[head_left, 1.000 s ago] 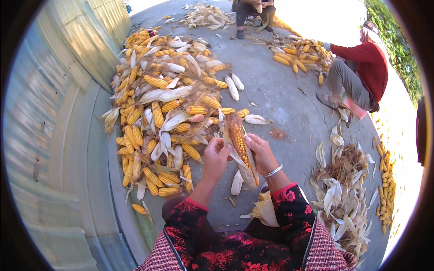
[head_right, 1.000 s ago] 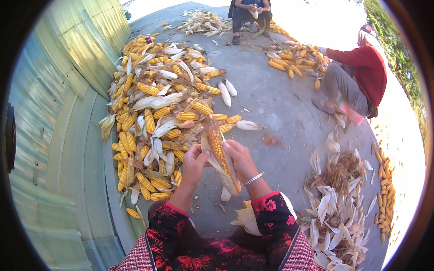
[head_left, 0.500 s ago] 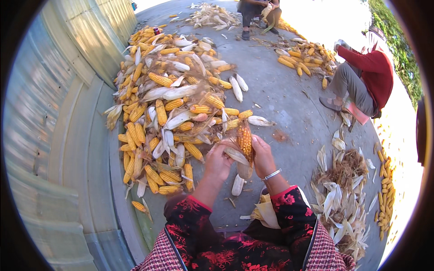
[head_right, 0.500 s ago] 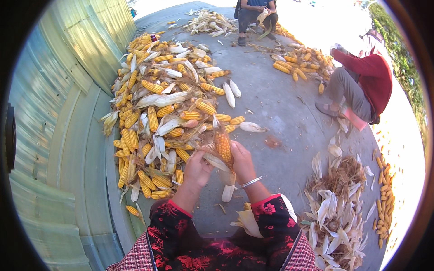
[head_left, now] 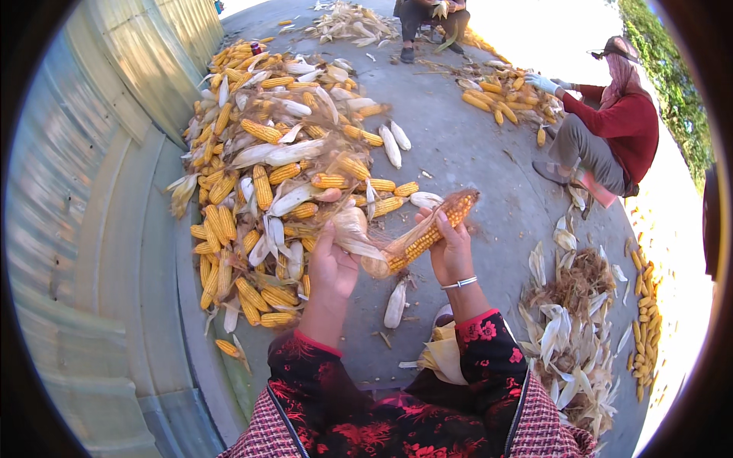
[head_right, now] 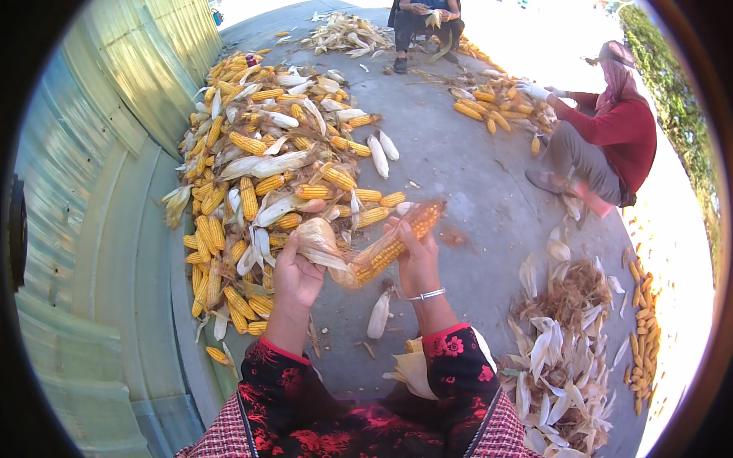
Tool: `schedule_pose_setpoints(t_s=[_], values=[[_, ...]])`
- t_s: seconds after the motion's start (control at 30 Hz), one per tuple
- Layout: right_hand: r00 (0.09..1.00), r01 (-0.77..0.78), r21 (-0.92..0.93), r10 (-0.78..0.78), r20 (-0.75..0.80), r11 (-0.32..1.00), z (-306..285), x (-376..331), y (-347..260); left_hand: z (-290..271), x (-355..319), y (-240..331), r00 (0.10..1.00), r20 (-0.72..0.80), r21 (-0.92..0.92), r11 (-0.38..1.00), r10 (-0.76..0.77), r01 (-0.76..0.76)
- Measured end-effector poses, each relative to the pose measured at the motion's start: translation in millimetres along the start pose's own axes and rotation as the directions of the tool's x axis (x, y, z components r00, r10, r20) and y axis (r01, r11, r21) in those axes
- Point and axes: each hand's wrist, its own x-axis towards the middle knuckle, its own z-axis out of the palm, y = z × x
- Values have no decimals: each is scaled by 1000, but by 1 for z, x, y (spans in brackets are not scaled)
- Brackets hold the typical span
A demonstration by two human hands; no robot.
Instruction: The person sits on the ground and shucks corn cobs by hand, removing husks and silk. They place the shucked cobs into a pile and discard the husks nearby. Two other people are also shucking corn in the background.
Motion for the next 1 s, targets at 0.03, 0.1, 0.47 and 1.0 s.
schedule_pose_setpoints(t_s=[0.03,0.1,0.47,1.0], values=[[999,28,66,-26,-20,997,-7,5,-9,4,0,13,997,-43,4,998,62,-62],[996,83,173,-75,-51,981,-25,14,-24,-2,0,33,981,-103,5,986,164,-164],[982,56,513,-141,128,856,-53,23,-54,-19,-2,54,970,-126,-80,972,209,-220],[941,61,490,-213,262,869,-45,16,-69,-10,-6,65,912,263,854,364,313,-371]])
